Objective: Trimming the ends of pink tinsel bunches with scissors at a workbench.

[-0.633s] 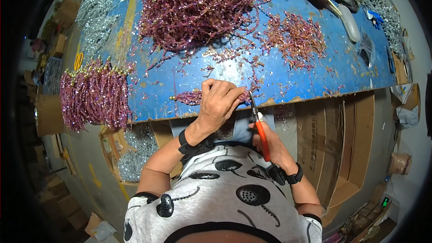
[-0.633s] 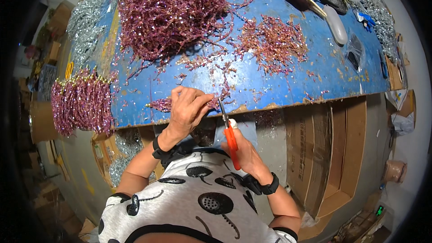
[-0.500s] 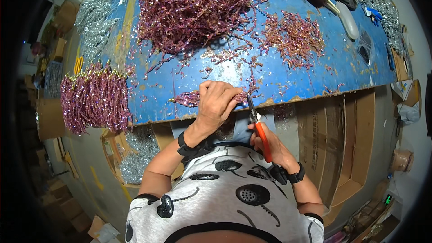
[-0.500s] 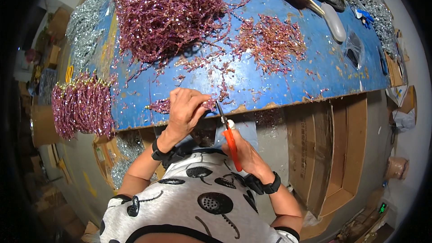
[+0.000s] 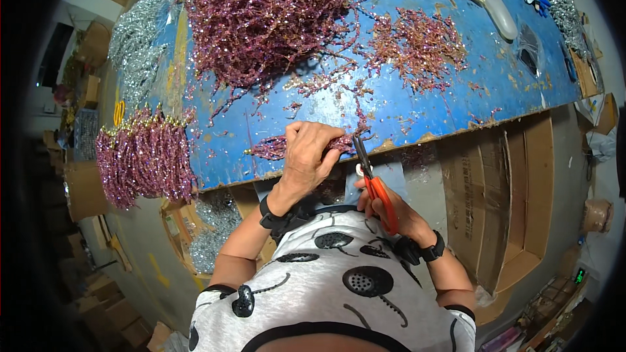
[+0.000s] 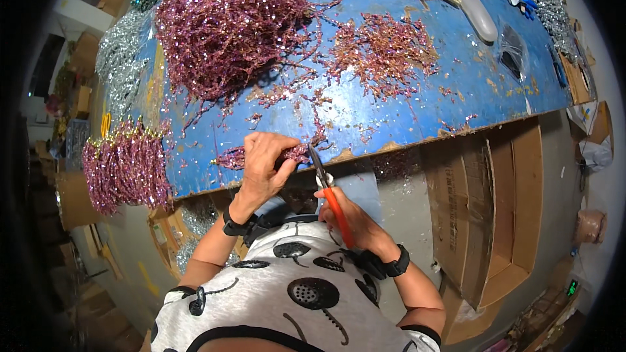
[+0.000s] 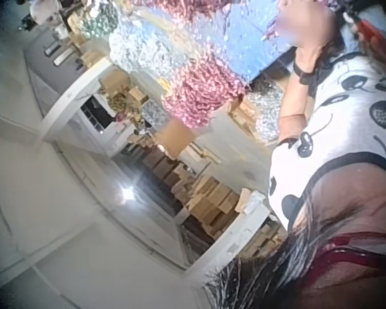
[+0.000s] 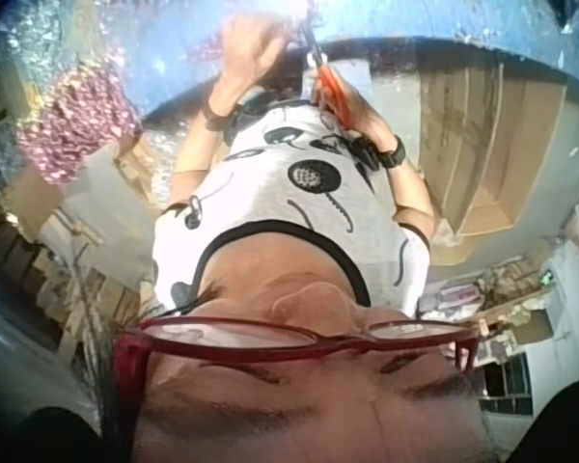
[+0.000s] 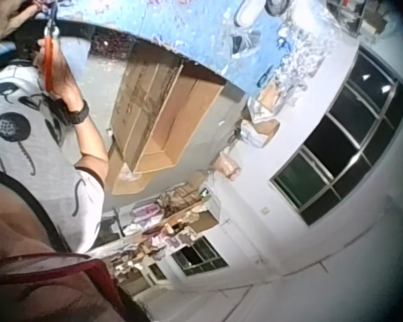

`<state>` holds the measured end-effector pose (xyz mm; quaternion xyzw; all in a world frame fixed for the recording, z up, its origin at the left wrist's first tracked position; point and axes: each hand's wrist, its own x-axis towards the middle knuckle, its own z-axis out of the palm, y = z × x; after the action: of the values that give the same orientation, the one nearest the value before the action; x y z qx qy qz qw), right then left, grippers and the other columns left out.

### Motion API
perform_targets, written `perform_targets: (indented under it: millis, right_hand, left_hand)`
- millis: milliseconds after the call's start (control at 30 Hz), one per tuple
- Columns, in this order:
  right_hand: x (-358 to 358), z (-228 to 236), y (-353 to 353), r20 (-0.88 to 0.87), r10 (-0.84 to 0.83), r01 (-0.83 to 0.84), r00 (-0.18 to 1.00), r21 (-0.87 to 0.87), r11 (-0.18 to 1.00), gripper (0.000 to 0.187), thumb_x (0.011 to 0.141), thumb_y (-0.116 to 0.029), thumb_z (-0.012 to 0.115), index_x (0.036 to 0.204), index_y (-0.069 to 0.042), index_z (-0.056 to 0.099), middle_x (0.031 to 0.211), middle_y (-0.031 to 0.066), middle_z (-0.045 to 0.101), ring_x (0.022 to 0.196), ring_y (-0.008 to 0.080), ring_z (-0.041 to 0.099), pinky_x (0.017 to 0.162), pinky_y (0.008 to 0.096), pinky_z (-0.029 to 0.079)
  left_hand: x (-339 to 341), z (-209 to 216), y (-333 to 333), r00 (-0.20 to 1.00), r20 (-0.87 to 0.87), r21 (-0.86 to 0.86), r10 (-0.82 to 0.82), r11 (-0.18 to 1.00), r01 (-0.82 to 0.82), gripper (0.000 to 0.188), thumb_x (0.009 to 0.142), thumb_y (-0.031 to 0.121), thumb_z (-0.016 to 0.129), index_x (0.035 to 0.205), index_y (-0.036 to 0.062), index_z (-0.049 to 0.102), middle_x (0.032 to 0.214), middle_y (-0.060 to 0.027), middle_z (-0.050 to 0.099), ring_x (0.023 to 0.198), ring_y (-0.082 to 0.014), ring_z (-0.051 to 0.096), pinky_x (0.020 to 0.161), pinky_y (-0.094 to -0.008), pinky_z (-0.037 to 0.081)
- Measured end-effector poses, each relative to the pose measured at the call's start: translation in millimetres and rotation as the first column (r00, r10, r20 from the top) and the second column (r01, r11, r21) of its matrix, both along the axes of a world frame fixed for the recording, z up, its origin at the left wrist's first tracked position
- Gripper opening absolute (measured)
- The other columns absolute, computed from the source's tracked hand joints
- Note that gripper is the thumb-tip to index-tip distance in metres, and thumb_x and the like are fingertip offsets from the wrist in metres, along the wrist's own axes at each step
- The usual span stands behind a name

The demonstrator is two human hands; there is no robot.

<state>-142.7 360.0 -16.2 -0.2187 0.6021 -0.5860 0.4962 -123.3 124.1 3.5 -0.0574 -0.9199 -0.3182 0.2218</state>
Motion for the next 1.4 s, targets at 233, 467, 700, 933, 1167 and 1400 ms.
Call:
perform_targets:
  millis: [233, 467, 700, 933, 1167, 1400]
  right_hand:
    - [4, -12, 4, -0.083, 0.035, -0.036, 0.996, -0.013, 0.999, 0.061, 0.096, -0.045, 0.052, 0.138, -0.003, 0.035, 0.105, 0.0076, 0.054, 0.084, 0.0139, 0.054, 0.078, 0.0281, 0.047]
    - [6, -9, 4, -0.017, 0.027, -0.028, 1.0, -0.048, 0.998, 0.06, 0.09, -0.029, 0.054, 0.14, -0.003, 0.032, 0.105, 0.0076, 0.054, 0.079, 0.0139, 0.053, 0.074, 0.0282, 0.046]
    - [6, -3, 3, 0.068, 0.003, -0.002, 0.998, -0.023, 1.0, 0.093, 0.084, -0.072, 0.054, 0.142, -0.002, 0.033, 0.106, 0.0067, 0.055, 0.085, 0.0137, 0.055, 0.079, 0.0283, 0.046]
    - [3, 0, 0, 0.039, -0.029, 0.031, 0.999, -0.055, 0.998, 0.048, 0.092, -0.013, 0.051, 0.137, -0.005, 0.039, 0.094, 0.0074, 0.057, 0.069, 0.0089, 0.05, 0.064, 0.0242, 0.045]
    - [-2, -1, 7, 0.208, 0.017, 0.018, 0.978, -0.164, 0.986, 0.056, 0.096, -0.042, 0.054, 0.136, -0.004, 0.043, 0.095, 0.0081, 0.058, 0.073, 0.012, 0.055, 0.069, 0.0254, 0.048]
    - [-8, 6, 25, -0.011, 0.024, -0.024, 1.0, -0.055, 0.998, 0.055, 0.094, -0.026, 0.057, 0.14, -0.007, 0.035, 0.101, 0.0079, 0.058, 0.083, 0.0136, 0.056, 0.077, 0.0291, 0.048]
  left_hand:
    - [1, -6, -3, 1.0, -0.02, -0.023, -0.013, 1.0, 0.013, 0.03, 0.071, 0.002, 0.068, 0.1, 0.0099, 0.065, 0.085, -0.0022, 0.061, 0.084, -0.0206, 0.057, 0.086, -0.0379, 0.033]
    - [3, -6, -4, 0.998, -0.068, 0.01, -0.003, 1.0, 0.004, 0.031, 0.069, 0.0, 0.068, 0.099, 0.0105, 0.066, 0.084, -0.0011, 0.061, 0.082, -0.0199, 0.056, 0.086, -0.0372, 0.033]
    - [3, -10, -5, 0.997, -0.077, 0.02, 0.002, 1.0, 0.0, 0.032, 0.069, 0.0, 0.069, 0.099, 0.0103, 0.066, 0.084, -0.0011, 0.061, 0.081, -0.0199, 0.057, 0.085, -0.0371, 0.033]
    - [2, -9, -3, 0.996, -0.086, 0.049, 0.018, 0.999, -0.013, 0.03, 0.07, -0.001, 0.068, 0.098, 0.0097, 0.065, 0.084, -0.0015, 0.061, 0.08, -0.0196, 0.057, 0.084, -0.0369, 0.033]
    - [3, -8, -2, 0.997, -0.071, 0.083, 0.03, 0.996, -0.024, 0.024, 0.074, -0.001, 0.064, 0.096, 0.0084, 0.063, 0.084, -0.0019, 0.061, 0.08, -0.0201, 0.057, 0.084, -0.037, 0.034]
    - [8, -8, -11, 0.995, 0.006, 0.209, 0.101, 0.973, -0.1, 0.024, 0.077, 0.001, 0.063, 0.1, 0.0045, 0.06, 0.09, -0.0081, 0.06, 0.086, -0.024, 0.056, 0.088, -0.0375, 0.035]
